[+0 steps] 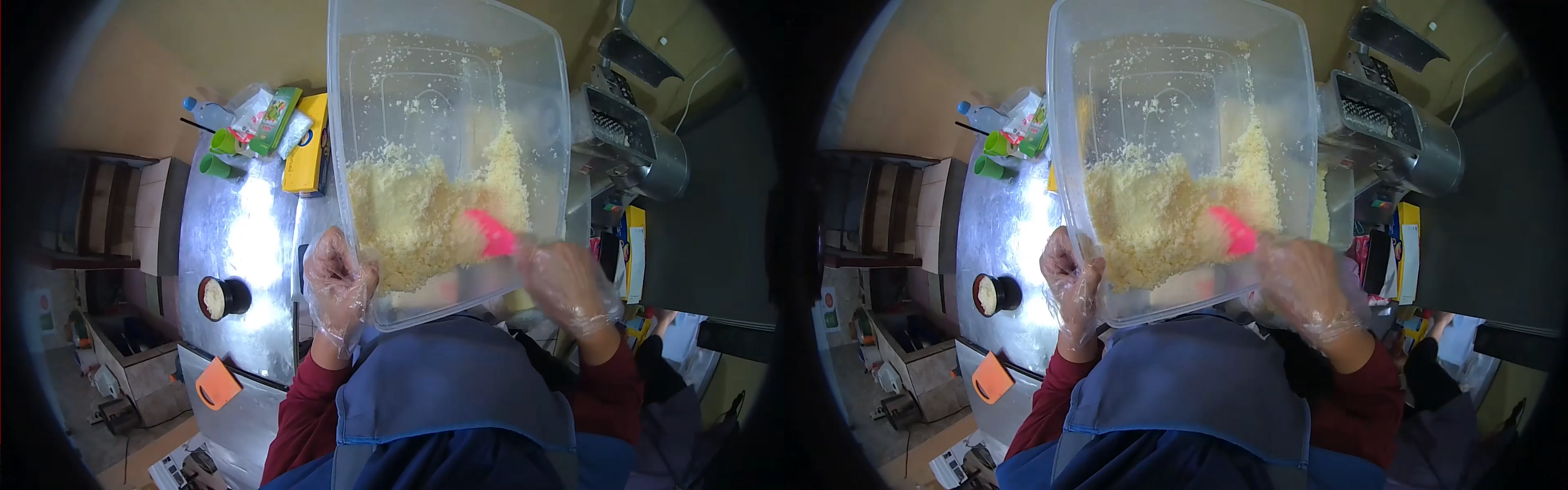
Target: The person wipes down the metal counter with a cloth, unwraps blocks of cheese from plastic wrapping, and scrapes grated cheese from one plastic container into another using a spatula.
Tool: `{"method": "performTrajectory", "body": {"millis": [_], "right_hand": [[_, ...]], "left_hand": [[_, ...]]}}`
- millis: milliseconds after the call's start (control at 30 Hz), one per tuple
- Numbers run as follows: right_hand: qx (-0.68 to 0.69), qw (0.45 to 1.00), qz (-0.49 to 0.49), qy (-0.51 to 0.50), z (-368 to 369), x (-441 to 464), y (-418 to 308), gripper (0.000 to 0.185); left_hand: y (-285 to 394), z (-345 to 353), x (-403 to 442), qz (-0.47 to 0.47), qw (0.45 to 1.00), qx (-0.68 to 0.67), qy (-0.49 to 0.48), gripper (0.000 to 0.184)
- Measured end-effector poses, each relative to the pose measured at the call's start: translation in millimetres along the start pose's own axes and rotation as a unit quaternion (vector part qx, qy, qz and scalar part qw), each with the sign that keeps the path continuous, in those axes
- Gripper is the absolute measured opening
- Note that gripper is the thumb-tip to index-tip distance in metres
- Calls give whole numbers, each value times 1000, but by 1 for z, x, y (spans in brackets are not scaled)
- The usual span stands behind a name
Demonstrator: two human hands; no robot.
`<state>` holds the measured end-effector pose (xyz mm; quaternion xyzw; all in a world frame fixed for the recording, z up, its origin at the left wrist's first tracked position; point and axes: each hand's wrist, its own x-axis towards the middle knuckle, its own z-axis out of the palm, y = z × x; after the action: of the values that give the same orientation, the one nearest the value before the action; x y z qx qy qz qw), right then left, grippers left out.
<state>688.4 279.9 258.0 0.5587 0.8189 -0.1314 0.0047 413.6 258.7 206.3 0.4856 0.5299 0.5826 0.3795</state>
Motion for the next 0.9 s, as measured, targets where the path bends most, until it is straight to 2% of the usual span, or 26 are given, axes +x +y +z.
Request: {"method": "performTrajectory", "body": {"millis": [33,67,100,200,233,300,333,400,433,500,600,733,800,833,900], "right_hand": [[1,1000,1,0,5,-2,-5,22],[3,983,-130,132,12,-2,-10,16],[4,931,-257,260,17,-2,-14,14],[44,906,-284,312,22,8,-14,23],[44,905,-283,313,19,10,-13,23],[122,976,-117,137,10,17,-10,31],[120,976,-118,137,5,26,-9,31],[-5,991,26,134,-3,41,-9,35],[-6,991,25,134,4,42,-11,35],[51,981,-56,177,26,43,-12,35],[80,981,-111,139,34,27,-18,34],[21,992,-93,89,12,37,-8,36],[71,984,-62,153,9,52,-11,39],[71,984,-59,155,23,62,-13,39],[102,947,-134,275,66,81,-16,41]], "left_hand": [[-2,0,0,-1,1000,3,-7,30],[-1,0,-1,0,1000,3,-8,30],[2,1,-1,-3,1000,3,-4,30],[7,1,0,13,1000,7,4,30],[9,0,1,29,999,10,9,29],[12,-1,2,27,1000,5,8,29],[13,-1,2,24,1000,1,7,29],[8,-2,1,27,1000,-7,2,25],[6,-1,0,33,999,-14,-3,26],[4,2,2,23,999,-22,1,25],[8,5,7,10,998,-55,11,25],[6,0,11,17,997,-73,22,24],[6,0,9,15,997,-72,16,24],[6,0,9,16,997,-72,12,24],[5,-1,9,26,998,-65,4,24]]}}
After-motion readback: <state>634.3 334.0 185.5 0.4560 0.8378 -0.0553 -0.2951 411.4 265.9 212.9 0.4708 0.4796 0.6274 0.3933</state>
